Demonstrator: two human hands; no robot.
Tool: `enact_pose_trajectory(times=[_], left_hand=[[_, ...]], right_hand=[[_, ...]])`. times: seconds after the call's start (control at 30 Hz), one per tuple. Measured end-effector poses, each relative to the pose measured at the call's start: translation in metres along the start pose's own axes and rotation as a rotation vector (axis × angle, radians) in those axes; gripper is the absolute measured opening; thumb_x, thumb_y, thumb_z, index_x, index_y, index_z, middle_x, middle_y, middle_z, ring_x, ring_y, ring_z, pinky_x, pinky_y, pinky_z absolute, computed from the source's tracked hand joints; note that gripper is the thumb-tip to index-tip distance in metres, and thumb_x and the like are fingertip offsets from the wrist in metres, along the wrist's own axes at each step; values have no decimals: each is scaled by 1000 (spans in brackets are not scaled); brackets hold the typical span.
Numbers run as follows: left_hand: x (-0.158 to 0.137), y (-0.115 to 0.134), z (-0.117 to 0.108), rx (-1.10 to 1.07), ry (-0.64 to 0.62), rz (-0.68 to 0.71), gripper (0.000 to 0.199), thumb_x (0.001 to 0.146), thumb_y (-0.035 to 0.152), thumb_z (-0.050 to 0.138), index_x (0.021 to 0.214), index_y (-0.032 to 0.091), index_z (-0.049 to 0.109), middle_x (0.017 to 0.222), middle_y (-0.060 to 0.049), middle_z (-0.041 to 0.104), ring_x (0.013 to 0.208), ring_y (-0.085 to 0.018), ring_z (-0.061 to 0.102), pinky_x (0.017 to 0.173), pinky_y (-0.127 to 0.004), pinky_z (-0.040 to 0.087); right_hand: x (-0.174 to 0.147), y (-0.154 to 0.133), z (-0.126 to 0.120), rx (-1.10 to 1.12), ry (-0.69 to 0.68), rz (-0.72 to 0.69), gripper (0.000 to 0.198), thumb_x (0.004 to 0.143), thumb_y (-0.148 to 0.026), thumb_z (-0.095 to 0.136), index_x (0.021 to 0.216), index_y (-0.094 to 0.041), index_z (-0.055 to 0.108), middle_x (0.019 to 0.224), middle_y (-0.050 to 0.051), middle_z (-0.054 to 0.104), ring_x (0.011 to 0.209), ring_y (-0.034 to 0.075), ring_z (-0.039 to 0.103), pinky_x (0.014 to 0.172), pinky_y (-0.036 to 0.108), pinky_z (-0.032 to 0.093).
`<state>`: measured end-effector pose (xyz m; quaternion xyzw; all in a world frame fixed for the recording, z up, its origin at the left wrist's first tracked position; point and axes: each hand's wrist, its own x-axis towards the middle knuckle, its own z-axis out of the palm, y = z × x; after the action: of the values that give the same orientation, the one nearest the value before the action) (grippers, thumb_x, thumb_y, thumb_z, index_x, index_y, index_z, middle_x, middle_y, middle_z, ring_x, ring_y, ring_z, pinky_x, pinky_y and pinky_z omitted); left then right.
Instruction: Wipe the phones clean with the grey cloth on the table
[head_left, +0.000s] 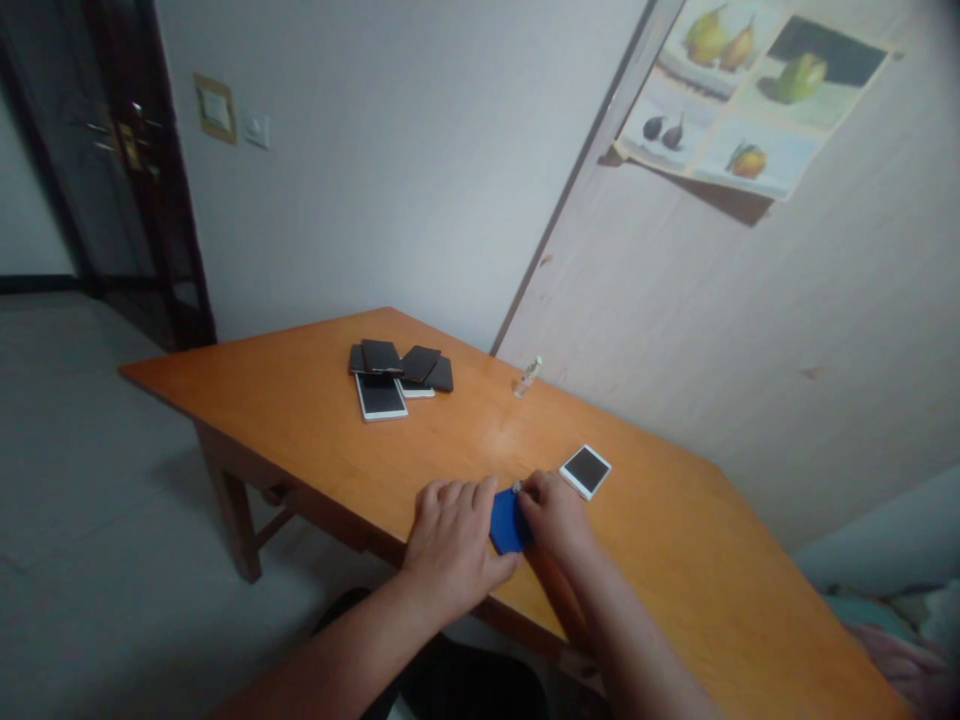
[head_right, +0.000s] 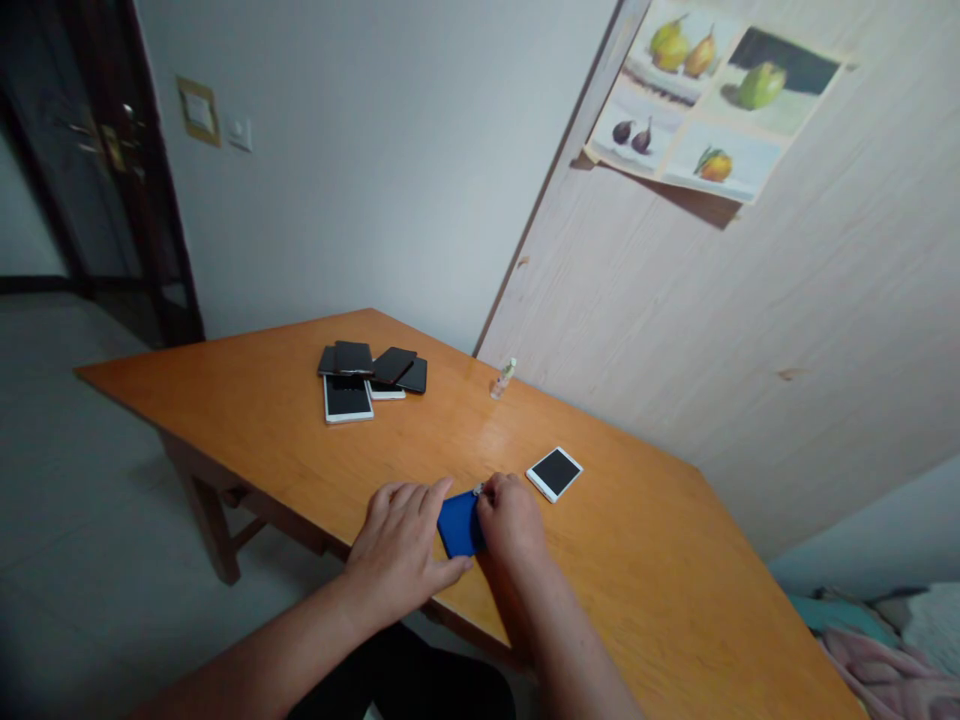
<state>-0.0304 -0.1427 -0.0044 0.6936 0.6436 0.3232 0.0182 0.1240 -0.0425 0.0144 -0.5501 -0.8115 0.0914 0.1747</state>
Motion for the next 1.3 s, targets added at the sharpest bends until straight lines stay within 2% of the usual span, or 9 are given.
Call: enact_pose_trajectory(times=[0.13, 0.33, 0.4, 0.53, 0.73, 0.93, 1.13, 1.2, 1.3], left_hand=[[1, -1, 0, -7, -7, 1, 76, 73, 49, 74, 136, 19, 44, 119, -10, 64, 113, -31, 54, 107, -49, 29], [0, 0, 1, 5, 1, -8, 81, 73, 54, 74, 139, 18, 42, 120, -12, 63, 114, -32, 53, 106, -50, 29], [0, 0, 2, 5, 5, -7, 81, 72, 53, 74, 139, 18, 43, 120, -12, 63, 114, -32, 53, 106, -50, 29], [0, 0, 3, 2, 14, -10, 76, 73, 49, 73, 137, 18, 45, 117, -11, 64, 112, -31, 54, 107, -50, 28], [0, 0, 2, 13, 1, -6, 79, 73, 54, 73, 138, 19, 44, 119, -12, 63, 113, -33, 53, 106, -50, 30], [0, -2, 2, 18, -15, 4, 74, 73, 45, 73, 136, 18, 46, 117, -11, 64, 112, -31, 55, 107, -49, 29], [0, -1, 3, -2, 6, -6, 77, 73, 53, 71, 137, 18, 45, 121, -12, 63, 115, -32, 53, 108, -50, 27], [0, -1, 3, -4, -2, -6, 76, 74, 53, 71, 136, 18, 45, 120, -12, 63, 114, -32, 53, 108, -50, 27], [0, -1, 2, -3, -19, -6, 74, 73, 51, 73, 134, 18, 47, 118, -11, 64, 113, -31, 54, 107, -49, 27]], right_hand=[[-7, -16, 2, 101, -171, -213, 8, 85, -21, 58, 83, -21, 66, 84, 2, 65, 79, 15, 59, 70, 24, 39], [6, 3, -5, -84, -27, 94, 10, 87, -25, 57, 85, -20, 66, 84, 5, 68, 77, 18, 59, 65, 26, 35], [2, 2, -4, -63, -48, 74, 10, 86, -25, 57, 84, -20, 66, 83, 5, 68, 77, 18, 59, 65, 26, 35], [-10, -6, -5, 92, -222, -141, 7, 85, -24, 59, 82, -23, 65, 84, 0, 68, 75, 15, 59, 64, 25, 35], [2, 8, -15, -129, -53, 114, 16, 88, -31, 57, 85, -20, 69, 84, 6, 68, 77, 19, 60, 63, 28, 34], [-16, -14, -5, 109, -202, -220, 10, 82, -18, 59, 81, -21, 68, 85, 2, 67, 82, 16, 59, 71, 25, 39], [-14, -4, -28, 249, -529, -243, 12, 72, -10, 58, 67, -19, 63, 66, -3, 64, 62, 12, 56, 61, 22, 37], [-14, -8, -30, 228, -532, -224, 12, 70, -9, 57, 69, -19, 63, 65, -4, 64, 61, 12, 56, 59, 22, 36], [-13, -21, -25, 129, -410, -211, 13, 72, -11, 56, 73, -20, 65, 69, -2, 66, 65, 13, 57, 60, 23, 35]])
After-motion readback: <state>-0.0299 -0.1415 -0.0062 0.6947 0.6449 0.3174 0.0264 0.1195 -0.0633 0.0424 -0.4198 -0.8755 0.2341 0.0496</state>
